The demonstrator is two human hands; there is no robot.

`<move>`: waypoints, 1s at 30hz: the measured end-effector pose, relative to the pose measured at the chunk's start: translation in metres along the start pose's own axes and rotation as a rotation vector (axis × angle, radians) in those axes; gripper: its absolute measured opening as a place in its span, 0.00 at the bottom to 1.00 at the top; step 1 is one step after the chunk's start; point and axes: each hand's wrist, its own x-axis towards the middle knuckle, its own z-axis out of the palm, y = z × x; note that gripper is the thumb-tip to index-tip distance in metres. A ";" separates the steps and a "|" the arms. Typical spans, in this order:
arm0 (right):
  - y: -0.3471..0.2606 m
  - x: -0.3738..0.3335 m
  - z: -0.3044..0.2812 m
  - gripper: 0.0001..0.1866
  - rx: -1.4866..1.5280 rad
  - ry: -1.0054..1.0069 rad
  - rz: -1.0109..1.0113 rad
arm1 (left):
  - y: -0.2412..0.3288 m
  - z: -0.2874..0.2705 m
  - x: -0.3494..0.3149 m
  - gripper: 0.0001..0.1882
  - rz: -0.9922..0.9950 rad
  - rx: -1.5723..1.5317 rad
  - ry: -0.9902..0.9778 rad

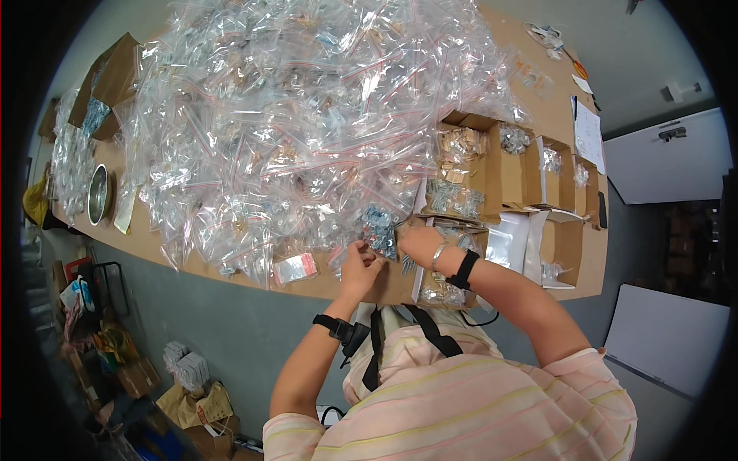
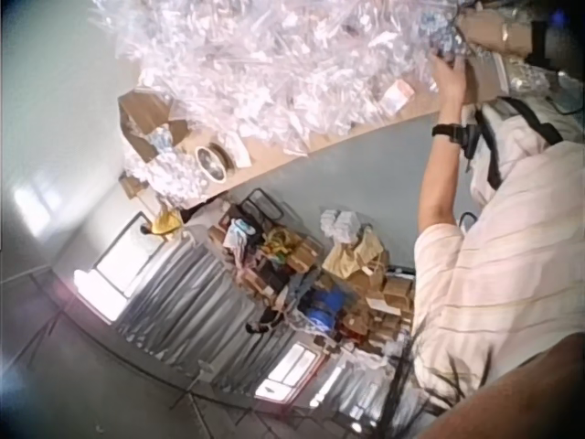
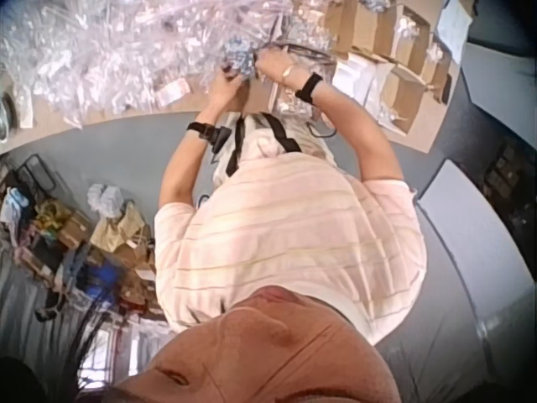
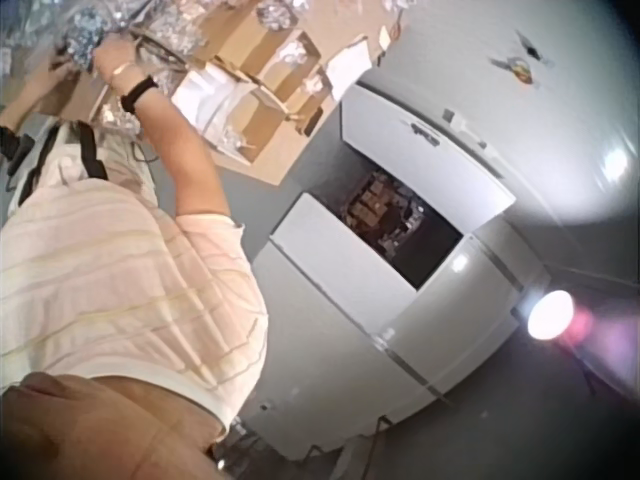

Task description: Sorting and packing small hardware components into plastic bags on a warehouse table.

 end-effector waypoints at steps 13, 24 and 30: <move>-0.002 0.017 0.016 0.07 -0.091 -0.395 0.048 | -0.022 -0.075 -0.028 0.12 0.215 0.589 0.186; 0.006 0.003 -0.021 0.06 0.298 -0.185 0.117 | -0.033 -0.057 -0.006 0.10 0.201 0.690 0.094; 0.017 -0.039 -0.073 0.04 1.817 -0.345 0.286 | -0.031 -0.055 -0.004 0.11 0.295 0.743 0.151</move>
